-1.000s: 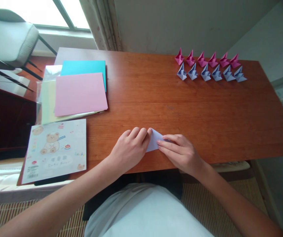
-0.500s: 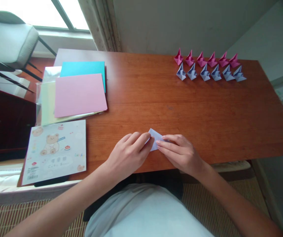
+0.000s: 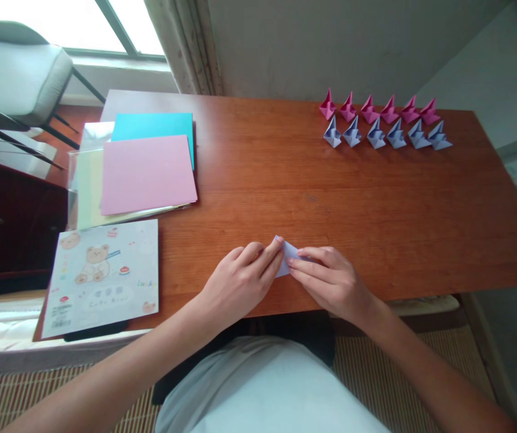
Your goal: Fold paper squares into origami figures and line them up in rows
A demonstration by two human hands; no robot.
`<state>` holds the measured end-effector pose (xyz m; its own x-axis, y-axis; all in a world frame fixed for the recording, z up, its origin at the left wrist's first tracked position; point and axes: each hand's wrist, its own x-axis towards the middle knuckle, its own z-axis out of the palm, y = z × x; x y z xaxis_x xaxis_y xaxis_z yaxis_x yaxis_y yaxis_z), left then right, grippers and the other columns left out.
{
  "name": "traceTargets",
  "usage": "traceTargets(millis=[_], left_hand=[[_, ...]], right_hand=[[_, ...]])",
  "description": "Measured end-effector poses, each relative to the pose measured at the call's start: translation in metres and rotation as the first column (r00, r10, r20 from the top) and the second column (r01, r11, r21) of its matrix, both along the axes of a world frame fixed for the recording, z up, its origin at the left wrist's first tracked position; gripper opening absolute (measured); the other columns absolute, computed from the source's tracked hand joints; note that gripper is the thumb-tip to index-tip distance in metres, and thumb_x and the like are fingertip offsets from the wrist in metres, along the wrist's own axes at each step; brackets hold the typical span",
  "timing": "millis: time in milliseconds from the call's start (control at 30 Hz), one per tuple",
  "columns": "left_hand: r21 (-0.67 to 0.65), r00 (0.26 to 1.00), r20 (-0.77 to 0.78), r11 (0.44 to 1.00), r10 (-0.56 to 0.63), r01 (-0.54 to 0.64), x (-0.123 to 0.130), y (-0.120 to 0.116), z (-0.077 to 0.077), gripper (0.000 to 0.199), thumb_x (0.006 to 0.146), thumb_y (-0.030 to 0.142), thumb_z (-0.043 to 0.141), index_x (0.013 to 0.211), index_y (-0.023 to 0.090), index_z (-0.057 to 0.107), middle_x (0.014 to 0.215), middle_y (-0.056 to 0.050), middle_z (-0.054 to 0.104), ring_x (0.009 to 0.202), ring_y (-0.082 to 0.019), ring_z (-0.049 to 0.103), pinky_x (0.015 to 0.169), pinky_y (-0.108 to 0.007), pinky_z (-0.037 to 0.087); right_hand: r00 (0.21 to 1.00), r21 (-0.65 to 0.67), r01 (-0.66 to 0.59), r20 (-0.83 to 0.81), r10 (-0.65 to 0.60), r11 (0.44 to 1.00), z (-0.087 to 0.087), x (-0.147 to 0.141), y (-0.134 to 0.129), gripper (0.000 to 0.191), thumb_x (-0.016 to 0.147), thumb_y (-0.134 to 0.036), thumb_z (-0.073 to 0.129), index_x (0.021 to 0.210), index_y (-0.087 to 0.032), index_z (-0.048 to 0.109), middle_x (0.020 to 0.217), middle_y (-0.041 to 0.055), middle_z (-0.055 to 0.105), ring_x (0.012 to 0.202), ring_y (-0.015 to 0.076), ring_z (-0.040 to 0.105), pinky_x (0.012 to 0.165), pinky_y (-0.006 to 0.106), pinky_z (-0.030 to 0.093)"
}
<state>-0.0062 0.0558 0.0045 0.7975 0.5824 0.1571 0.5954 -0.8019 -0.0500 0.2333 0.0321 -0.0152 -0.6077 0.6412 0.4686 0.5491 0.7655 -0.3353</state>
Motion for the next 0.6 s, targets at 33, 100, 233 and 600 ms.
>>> traceTargets(millis=[33, 100, 233, 600], left_hand=[[-0.006, 1.0, -0.002, 1.0, 0.001, -0.001, 0.0003, 0.0002, 0.0005, 0.034, 0.102, 0.015, 0.045, 0.128, 0.011, 0.066, 0.15, -0.006, 0.056, 0.096, -0.02, 0.061, 0.076, -0.033, 0.054], [-0.016, 1.0, -0.006, 1.0, 0.007, -0.007, 0.0005, 0.0005, 0.0011, 0.034, 0.102, 0.016, 0.045, 0.128, 0.011, 0.066, 0.151, -0.007, 0.056, 0.097, -0.02, 0.061, 0.076, -0.033, 0.054], [-0.014, 1.0, -0.006, 1.0, 0.013, -0.013, 0.0002, 0.0003, 0.0009, 0.035, 0.103, 0.017, 0.044, 0.129, 0.012, 0.066, 0.15, -0.007, 0.057, 0.097, -0.02, 0.061, 0.076, -0.033, 0.053], [-0.017, 1.0, -0.003, 1.0, 0.011, -0.011, 0.0004, 0.0001, 0.0004, 0.035, 0.103, 0.017, 0.043, 0.128, 0.012, 0.067, 0.149, -0.006, 0.057, 0.097, -0.021, 0.062, 0.073, -0.033, 0.051]], right_hand=[[1.0, 0.0, 0.002, 0.001, -0.002, 1.0, 0.0, 0.0, -0.0001, 0.026, 0.089, -0.004, 0.069, 0.113, -0.014, 0.072, 0.12, 0.0061, 0.076, 0.114, 0.0275, 0.066, 0.09, 0.042, 0.056], [1.0, -0.002, 0.005, 0.002, -0.005, 1.0, 0.0001, 0.0, -0.0003, 0.027, 0.089, -0.004, 0.069, 0.113, -0.014, 0.072, 0.119, 0.0061, 0.076, 0.113, 0.0274, 0.066, 0.09, 0.042, 0.057], [1.0, -0.004, 0.006, 0.003, -0.006, 1.0, 0.0001, 0.0002, -0.0008, 0.027, 0.088, -0.004, 0.069, 0.113, -0.013, 0.072, 0.118, 0.0068, 0.077, 0.113, 0.0273, 0.066, 0.09, 0.042, 0.057], [1.0, -0.018, 0.01, 0.011, -0.009, 1.0, -0.0017, 0.0017, -0.0018, 0.027, 0.089, -0.005, 0.068, 0.114, -0.015, 0.072, 0.118, 0.0069, 0.076, 0.115, 0.0265, 0.065, 0.092, 0.042, 0.057]])
